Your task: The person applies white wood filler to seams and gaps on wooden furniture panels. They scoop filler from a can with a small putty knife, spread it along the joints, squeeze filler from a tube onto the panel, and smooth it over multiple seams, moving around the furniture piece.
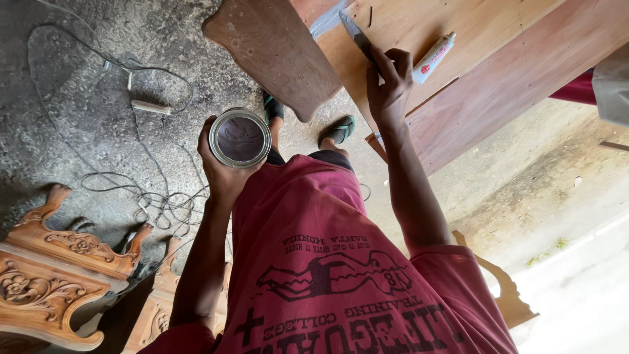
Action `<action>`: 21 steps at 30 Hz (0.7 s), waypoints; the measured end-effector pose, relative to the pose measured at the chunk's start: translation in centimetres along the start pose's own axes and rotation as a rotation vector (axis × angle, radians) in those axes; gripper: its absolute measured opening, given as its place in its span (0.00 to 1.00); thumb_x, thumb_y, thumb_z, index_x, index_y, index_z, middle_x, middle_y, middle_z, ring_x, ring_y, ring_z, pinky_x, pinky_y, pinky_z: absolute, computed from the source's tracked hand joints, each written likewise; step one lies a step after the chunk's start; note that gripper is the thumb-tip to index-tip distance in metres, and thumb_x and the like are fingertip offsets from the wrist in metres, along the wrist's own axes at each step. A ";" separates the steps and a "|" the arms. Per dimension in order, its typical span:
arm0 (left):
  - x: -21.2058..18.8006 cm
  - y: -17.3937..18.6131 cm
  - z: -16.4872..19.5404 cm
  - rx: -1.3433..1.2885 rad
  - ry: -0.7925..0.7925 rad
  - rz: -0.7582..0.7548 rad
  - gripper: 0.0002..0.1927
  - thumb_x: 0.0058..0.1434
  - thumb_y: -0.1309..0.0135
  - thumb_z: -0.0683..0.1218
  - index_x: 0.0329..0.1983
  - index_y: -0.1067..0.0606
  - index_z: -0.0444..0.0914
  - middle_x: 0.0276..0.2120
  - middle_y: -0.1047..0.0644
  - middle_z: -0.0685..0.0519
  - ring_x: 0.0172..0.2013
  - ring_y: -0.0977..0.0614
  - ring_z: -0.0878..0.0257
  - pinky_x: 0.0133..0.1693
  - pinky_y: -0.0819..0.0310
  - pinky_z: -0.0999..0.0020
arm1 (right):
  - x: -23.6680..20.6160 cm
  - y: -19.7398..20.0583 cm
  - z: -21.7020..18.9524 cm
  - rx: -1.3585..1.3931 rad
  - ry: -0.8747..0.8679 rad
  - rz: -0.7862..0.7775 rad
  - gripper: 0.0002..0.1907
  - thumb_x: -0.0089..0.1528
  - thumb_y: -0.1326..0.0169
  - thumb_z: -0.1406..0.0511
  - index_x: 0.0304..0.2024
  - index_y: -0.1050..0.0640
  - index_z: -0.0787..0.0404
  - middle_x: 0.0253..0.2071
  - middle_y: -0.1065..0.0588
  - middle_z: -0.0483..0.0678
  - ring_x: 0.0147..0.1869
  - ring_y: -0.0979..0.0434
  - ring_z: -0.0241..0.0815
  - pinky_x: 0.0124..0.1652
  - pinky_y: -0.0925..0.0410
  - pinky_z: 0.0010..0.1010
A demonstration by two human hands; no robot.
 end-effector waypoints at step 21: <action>1.5 -1.4 3.4 -0.017 -0.106 -0.011 0.64 0.48 0.19 0.50 0.75 0.54 0.32 0.68 0.37 0.33 0.65 0.26 0.43 0.67 0.27 0.48 | 0.8 -0.5 -0.7 0.036 -0.051 0.045 0.17 0.64 0.39 0.75 0.55 0.20 0.61 0.43 0.28 0.53 0.42 0.23 0.47 0.39 0.27 0.37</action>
Point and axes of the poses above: each hand's wrist, its own x-axis towards the middle knuckle, its own y-axis out of the back of the hand, z = x × y, the point moved 8 cm from there along x, towards the middle knuckle
